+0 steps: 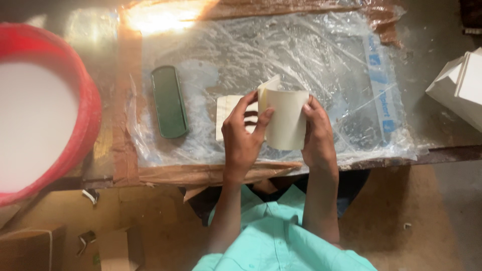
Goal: The person repeatedly smooths the edges and creases of a small folded paper booklet using a green rectangular tool. They open and close the booklet, press the tool along the fold lines, and occasionally dip the tool into a red basin of liquid before continuing to smooth the paper.
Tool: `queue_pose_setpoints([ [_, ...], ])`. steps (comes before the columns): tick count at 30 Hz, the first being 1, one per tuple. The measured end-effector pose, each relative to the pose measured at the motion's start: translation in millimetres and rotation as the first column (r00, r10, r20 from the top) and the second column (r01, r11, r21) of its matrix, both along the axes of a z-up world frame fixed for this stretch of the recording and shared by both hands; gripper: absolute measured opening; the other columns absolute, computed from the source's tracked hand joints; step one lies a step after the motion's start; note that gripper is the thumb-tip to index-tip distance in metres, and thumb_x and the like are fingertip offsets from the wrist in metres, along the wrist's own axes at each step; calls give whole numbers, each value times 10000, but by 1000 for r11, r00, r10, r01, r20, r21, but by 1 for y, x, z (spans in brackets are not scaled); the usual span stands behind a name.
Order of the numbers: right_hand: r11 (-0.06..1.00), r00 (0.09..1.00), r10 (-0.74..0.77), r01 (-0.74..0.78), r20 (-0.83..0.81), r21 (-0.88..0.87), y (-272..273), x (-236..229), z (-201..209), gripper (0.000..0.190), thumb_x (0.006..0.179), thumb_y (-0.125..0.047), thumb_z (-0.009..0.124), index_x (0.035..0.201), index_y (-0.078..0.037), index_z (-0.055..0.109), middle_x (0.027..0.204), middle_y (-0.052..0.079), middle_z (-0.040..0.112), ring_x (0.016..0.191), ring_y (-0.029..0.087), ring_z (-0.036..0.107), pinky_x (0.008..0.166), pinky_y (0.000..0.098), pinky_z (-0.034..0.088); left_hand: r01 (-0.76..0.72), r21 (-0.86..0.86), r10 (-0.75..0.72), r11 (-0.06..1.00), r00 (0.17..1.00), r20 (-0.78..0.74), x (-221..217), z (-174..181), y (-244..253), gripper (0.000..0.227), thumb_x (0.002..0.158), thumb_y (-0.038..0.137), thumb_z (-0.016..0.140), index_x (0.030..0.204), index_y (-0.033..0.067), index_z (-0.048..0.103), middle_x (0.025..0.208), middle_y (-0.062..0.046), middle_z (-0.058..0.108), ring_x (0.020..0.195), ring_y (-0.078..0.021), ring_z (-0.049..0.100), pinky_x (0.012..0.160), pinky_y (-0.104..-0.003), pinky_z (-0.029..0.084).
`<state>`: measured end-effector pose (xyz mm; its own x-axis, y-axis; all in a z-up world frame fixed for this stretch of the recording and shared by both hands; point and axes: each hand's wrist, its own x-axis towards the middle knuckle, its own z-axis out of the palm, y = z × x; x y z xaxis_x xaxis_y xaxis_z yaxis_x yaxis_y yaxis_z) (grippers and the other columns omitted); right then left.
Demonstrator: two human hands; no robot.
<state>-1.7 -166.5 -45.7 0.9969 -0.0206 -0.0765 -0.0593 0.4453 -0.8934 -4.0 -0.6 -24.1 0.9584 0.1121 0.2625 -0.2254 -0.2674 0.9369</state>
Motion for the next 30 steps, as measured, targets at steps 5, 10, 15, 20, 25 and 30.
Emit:
queue_pose_setpoints([
  [5, 981, 986, -122, 137, 117, -135, -26, 2, 7, 319, 1005, -276, 510, 1202, -32, 571, 977, 55, 664, 869, 132, 677, 759, 285, 594, -58, -277, 2, 959, 980, -199, 9, -8, 36, 357, 1002, 230, 606, 1269, 8, 687, 978, -118, 752, 683, -141, 687, 540, -285, 610],
  [10, 926, 935, -310, 339, 174, -168, -74, -6, 3, 220, 1069, -218, 511, 1192, -41, 552, 1014, 37, 644, 915, 102, 654, 824, 256, 563, 341, 104, -291, 934, 898, -331, 39, -11, 100, 399, 1001, 196, 568, 1362, 49, 654, 956, -145, 746, 789, -173, 666, 732, -337, 558],
  [15, 962, 956, -195, 230, 217, -149, -87, -8, -9, 166, 1125, -173, 515, 1203, -36, 565, 1060, 41, 642, 966, 81, 627, 873, 232, 530, 444, -3, -443, 896, 894, -59, 123, -9, 92, 576, 1093, 385, 544, 1520, 8, 462, 1542, -186, 519, 1302, -278, 605, 1034, -361, 554],
  [20, 942, 965, -206, 240, 161, -234, -77, 1, -14, 207, 1092, -214, 546, 1217, -50, 565, 1001, 31, 680, 873, 72, 644, 774, 218, 529, 345, -368, -462, 864, 833, -304, 114, 9, 46, 959, 854, 727, 434, 1540, 91, 223, 1439, -240, 541, 1119, -373, 685, 691, -397, 690],
  [25, 945, 985, -130, 157, 109, -287, -65, 9, -16, 248, 1087, -222, 552, 1249, -34, 554, 960, 54, 716, 796, 82, 668, 694, 225, 547, 375, -3, -354, 927, 872, -339, 25, -21, 23, 562, 891, 513, 715, 1138, 9, 730, 827, -82, 740, 691, -176, 673, 594, -248, 515],
  [30, 877, 999, 52, -50, -8, -478, -44, 9, -8, 498, 885, -97, 736, 1309, -29, 483, 962, 101, 738, 818, 116, 728, 659, 256, 578, 115, -92, -142, 989, 916, -376, -1, -34, 35, 376, 919, 358, 759, 833, -7, 734, 578, -34, 592, 532, -141, 508, 519, -343, 408],
])
